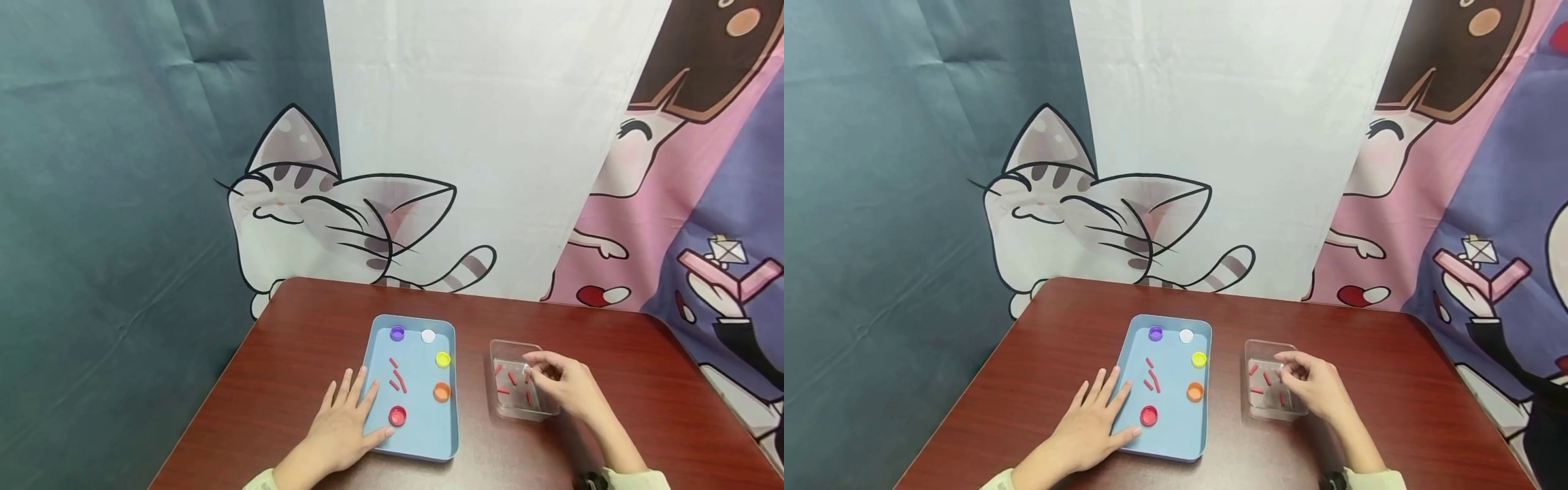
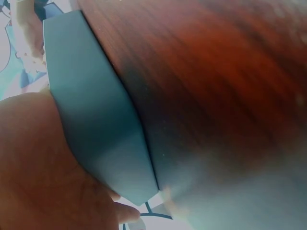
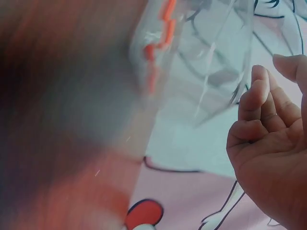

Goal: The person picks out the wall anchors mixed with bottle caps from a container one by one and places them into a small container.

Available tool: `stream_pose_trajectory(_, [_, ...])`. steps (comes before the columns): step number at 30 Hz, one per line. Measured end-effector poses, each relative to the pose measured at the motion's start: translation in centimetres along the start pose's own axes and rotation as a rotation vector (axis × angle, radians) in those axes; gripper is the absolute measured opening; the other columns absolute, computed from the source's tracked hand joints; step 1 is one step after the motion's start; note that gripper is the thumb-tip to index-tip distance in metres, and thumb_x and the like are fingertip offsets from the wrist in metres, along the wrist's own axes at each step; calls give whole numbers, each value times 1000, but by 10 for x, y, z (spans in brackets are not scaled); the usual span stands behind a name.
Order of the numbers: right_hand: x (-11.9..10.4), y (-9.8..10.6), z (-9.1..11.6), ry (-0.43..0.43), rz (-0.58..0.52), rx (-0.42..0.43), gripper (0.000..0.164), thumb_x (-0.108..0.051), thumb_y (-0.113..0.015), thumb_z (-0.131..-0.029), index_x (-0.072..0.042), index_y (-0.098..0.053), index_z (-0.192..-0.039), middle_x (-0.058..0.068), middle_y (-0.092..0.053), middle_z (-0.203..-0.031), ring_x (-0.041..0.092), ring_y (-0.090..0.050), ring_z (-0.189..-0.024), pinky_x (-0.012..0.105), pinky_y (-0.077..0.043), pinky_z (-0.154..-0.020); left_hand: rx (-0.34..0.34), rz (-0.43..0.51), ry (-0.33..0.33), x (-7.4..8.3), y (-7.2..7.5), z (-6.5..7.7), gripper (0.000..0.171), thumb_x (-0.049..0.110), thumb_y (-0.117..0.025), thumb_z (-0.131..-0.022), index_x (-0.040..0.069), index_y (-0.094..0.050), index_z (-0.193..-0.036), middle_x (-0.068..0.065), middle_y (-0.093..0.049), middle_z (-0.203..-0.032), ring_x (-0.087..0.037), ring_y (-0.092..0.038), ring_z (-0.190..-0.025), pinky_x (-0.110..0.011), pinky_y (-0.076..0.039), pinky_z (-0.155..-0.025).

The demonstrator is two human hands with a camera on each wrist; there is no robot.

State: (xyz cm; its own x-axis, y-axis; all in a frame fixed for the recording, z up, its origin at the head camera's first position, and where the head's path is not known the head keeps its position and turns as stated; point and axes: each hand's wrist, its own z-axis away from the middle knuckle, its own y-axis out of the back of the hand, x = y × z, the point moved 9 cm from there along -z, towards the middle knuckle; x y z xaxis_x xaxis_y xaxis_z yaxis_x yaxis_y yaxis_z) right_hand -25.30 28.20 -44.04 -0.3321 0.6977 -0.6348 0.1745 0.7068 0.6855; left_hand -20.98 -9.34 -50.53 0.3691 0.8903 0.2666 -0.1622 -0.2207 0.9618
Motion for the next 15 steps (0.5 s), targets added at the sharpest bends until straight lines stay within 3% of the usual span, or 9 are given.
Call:
stream_pose_trajectory(7, [-21,-23,-16,25,-71,-80,21,-9,-79,-87,-9,-75,-107,-10,-59,-71,4,-52,-63,23,-44,-53,9,-2,-6,2,3,1,86,72,-44,-95,14,-36,-158,-16,-15,-169,-42,-13,-154,-64,-15,-120])
stream_pose_trajectory(15, [-52,-54,-32,124,-145,-156,24,-8,-78,-87,-19,-74,-109,-10,-60,-73,6,-52,-62,23,-44,-53,13,-9,-9,2,2,0,86,72,-45,-95,14,-37,-158,-16,-16,-168,-42,-14,-154,-64,-16,-120])
